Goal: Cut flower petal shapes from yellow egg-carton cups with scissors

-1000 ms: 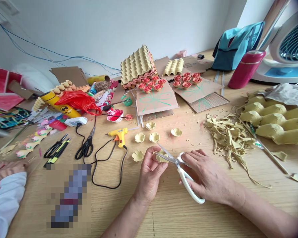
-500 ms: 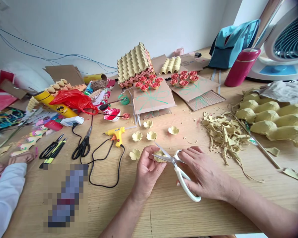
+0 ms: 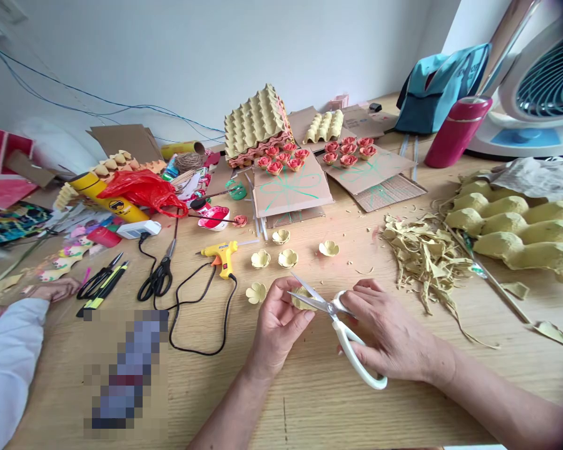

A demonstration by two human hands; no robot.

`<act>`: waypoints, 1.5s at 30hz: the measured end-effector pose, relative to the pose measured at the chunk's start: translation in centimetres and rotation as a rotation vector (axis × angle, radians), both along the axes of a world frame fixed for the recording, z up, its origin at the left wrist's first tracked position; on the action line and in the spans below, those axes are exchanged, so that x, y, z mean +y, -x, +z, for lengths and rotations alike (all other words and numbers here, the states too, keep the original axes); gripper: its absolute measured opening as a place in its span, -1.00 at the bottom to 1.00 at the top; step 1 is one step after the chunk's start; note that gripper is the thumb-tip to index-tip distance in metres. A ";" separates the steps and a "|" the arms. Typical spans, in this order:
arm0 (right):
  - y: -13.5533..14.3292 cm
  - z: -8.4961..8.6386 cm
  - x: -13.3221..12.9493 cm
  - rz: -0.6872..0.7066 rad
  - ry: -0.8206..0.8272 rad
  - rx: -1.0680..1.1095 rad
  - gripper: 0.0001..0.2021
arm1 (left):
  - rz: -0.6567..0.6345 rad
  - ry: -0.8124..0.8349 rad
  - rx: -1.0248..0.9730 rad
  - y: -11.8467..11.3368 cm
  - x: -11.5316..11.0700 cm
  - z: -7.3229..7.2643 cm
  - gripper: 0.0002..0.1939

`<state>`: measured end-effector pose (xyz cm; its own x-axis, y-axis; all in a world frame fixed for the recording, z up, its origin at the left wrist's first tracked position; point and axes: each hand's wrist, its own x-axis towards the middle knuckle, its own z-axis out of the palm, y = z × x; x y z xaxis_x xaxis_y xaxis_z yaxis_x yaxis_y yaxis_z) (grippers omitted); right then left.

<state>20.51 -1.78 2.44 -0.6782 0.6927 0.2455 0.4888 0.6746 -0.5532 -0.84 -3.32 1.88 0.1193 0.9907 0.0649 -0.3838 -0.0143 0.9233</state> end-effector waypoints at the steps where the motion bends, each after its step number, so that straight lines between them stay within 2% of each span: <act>1: 0.0 0.0 0.0 0.005 0.001 0.008 -0.73 | -0.005 -0.002 -0.004 0.1 0.0 0.0 -0.66; 17: -0.1 0.2 0.0 0.028 0.015 0.056 -0.74 | 0.023 0.060 -0.046 0.4 -0.1 0.4 -0.58; 27: -0.4 0.0 0.1 0.022 0.005 0.090 -0.78 | 0.023 0.041 -0.037 0.6 0.1 0.6 -0.56; 30: -0.2 0.2 0.1 -0.044 0.108 0.169 -0.77 | 0.006 0.051 -0.026 0.5 0.1 0.5 -0.57; 33: 0.2 0.4 0.0 -0.125 0.331 0.312 -0.76 | -0.021 0.049 -0.003 0.1 0.0 0.5 -0.56; 36: 0.7 0.0 0.0 -0.133 0.519 0.520 -0.78 | -0.085 0.052 0.015 -0.3 -0.3 0.3 -0.55; 38: 1.0 -0.5 0.0 -0.134 0.600 0.644 -0.72 | -0.135 0.045 0.054 -0.7 -0.5 0.2 -0.55; 42: 1.0 -1.2 -0.2 -0.173 0.687 0.713 -0.66 | -0.180 0.016 0.176 -0.9 -0.8 0.1 -0.53; 45: 0.6 -0.7 -0.4 -0.149 0.655 0.626 -0.73 | -0.213 0.075 0.121 -0.9 -0.7 0.3 -0.44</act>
<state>19.92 -2.19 1.70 -0.4461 0.8926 0.0651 0.0284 0.0868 -0.9958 0.08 -4.03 2.18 0.3283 0.9439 -0.0351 -0.2575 0.1251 0.9581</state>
